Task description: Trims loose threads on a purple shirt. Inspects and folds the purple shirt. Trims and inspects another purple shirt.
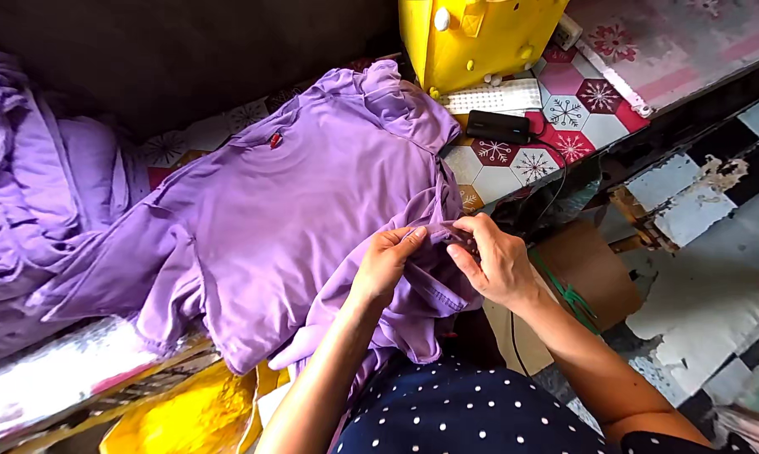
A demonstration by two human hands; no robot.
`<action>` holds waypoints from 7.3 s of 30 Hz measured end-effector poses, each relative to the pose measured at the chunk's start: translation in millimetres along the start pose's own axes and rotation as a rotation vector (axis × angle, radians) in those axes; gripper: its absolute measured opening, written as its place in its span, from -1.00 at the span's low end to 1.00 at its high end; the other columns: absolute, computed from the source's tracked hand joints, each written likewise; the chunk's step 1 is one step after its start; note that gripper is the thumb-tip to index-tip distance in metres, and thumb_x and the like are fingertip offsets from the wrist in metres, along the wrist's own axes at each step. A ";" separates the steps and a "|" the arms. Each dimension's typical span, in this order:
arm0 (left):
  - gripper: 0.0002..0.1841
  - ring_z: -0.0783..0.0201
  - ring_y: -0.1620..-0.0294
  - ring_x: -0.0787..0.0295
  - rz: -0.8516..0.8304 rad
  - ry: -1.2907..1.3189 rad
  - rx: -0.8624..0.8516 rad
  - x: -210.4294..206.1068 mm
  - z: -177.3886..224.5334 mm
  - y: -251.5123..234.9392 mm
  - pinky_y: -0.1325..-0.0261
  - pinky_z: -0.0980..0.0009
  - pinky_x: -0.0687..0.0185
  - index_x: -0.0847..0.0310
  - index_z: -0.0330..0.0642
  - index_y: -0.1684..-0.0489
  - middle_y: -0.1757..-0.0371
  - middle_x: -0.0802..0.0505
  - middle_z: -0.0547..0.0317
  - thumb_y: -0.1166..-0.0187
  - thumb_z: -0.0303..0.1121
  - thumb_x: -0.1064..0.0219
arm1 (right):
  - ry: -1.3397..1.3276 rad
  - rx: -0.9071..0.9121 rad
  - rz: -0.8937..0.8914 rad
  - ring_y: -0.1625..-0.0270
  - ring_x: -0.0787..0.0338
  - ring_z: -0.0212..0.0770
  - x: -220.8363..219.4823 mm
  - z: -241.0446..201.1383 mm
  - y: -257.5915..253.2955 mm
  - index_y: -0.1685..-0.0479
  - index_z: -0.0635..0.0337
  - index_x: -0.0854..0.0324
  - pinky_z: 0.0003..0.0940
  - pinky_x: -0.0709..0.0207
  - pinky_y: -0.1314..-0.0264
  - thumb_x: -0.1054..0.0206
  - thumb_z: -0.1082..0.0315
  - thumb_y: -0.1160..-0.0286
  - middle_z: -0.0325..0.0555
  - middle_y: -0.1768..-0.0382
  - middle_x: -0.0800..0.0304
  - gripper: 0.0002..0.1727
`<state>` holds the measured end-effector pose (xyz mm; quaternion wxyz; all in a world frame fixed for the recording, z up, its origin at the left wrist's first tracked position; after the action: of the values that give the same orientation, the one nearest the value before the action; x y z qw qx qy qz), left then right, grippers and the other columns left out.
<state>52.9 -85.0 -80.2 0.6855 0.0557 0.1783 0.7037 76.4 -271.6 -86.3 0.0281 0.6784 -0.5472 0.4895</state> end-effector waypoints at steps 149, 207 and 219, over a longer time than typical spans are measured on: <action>-0.88 0.26 -0.07 -0.90 0.311 -0.488 -0.759 40.1 -65.4 45.3 -0.21 0.33 -0.83 -0.73 -0.41 0.22 -0.01 -0.90 -0.03 -0.60 -0.63 -0.25 | -1.255 -0.991 -0.928 0.82 -0.12 -0.59 -58.3 -31.4 9.1 0.35 0.05 -0.47 -0.71 0.00 0.76 0.33 -0.18 -0.89 -0.47 0.78 -0.19 -0.36; -0.83 0.48 0.10 -0.83 0.156 -0.109 -0.675 45.2 -50.3 50.2 -0.06 0.48 -0.76 -0.69 0.01 0.12 0.14 -0.89 0.43 -0.70 -0.51 -0.21 | -1.359 -1.095 -0.607 0.83 -0.07 -0.58 -61.9 -44.7 14.8 0.54 -0.01 -0.38 -0.67 0.03 0.75 0.23 -0.07 -0.92 -0.50 0.84 -0.09 -0.42; 0.01 -0.62 -0.79 0.12 1.304 -1.099 0.697 296.5 -78.7 208.6 -0.69 -0.35 -0.08 0.09 -0.49 -0.83 -0.82 0.19 -0.64 -0.44 -0.22 -0.49 | -0.103 -0.253 -0.069 0.41 -0.84 -0.09 -74.4 -29.3 48.4 0.07 0.33 -0.74 -0.13 -0.68 0.42 -0.56 0.12 -0.29 0.03 0.33 -0.87 -0.57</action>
<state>-185.6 193.9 -134.4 0.0858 0.6749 -0.0372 0.7320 26.5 -220.9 -146.8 0.1021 0.7122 -0.5814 0.3798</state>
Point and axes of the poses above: each hand's wrist, its own y-axis away from the middle knuckle, its own x-axis out of the back of the hand, z = x × y, the point moved 2 cm from there along -y, towards the middle knuckle
